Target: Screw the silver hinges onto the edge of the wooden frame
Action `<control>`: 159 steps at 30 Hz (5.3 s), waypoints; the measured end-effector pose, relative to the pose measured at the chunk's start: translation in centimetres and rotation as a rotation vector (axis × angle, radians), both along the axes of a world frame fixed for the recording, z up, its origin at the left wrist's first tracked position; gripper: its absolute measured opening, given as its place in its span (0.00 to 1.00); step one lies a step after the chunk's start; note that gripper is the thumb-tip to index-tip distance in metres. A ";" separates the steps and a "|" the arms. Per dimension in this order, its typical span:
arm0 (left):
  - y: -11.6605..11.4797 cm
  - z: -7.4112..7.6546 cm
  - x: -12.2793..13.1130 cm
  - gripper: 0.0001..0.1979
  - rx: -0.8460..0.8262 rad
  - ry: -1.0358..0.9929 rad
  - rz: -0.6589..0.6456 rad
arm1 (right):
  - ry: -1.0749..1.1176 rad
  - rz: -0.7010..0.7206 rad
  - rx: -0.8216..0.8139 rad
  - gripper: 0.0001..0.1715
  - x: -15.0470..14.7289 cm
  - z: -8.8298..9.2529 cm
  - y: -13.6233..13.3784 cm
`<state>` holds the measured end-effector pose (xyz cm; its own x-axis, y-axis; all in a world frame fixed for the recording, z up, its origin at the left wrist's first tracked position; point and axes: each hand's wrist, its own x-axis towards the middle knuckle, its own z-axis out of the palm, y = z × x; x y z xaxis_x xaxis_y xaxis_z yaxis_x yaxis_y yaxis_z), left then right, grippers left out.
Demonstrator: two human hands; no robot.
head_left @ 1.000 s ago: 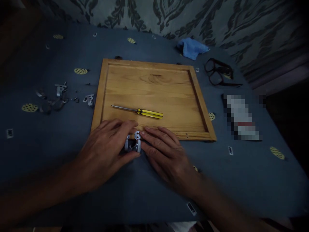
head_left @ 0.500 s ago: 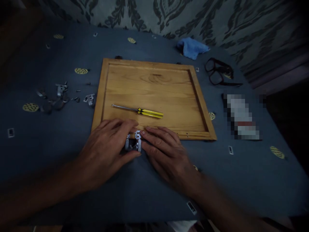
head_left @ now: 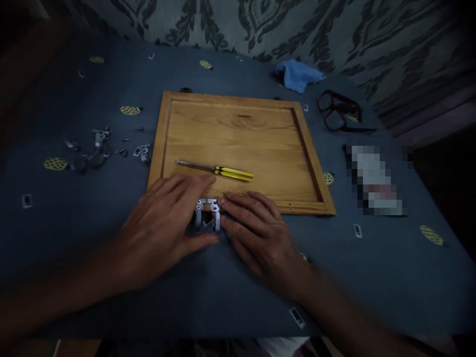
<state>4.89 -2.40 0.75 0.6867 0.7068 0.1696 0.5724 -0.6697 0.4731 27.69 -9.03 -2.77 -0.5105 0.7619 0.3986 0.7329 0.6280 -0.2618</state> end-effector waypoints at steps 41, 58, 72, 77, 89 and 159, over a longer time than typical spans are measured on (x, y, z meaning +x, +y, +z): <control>-0.3 -0.7 0.4 0.28 0.082 0.008 -0.032 | 0.013 0.015 0.029 0.15 0.0 -0.2 0.0; -0.3 -0.8 0.6 0.30 0.093 -0.006 -0.009 | 0.074 0.044 0.010 0.13 0.0 0.0 0.1; -0.3 -0.8 0.6 0.27 0.049 0.009 0.005 | 0.070 0.032 0.016 0.15 0.0 0.0 0.1; -0.3 -0.8 0.6 0.26 0.040 0.008 0.009 | 0.095 0.032 0.044 0.11 -0.1 0.0 0.1; -0.3 -0.7 0.7 0.26 0.009 0.015 0.008 | 0.081 0.022 0.037 0.11 0.0 0.1 0.2; -0.1 -0.9 0.4 0.22 -0.054 0.018 -0.011 | 0.868 -0.248 -0.181 0.06 -3.9 6.6 10.0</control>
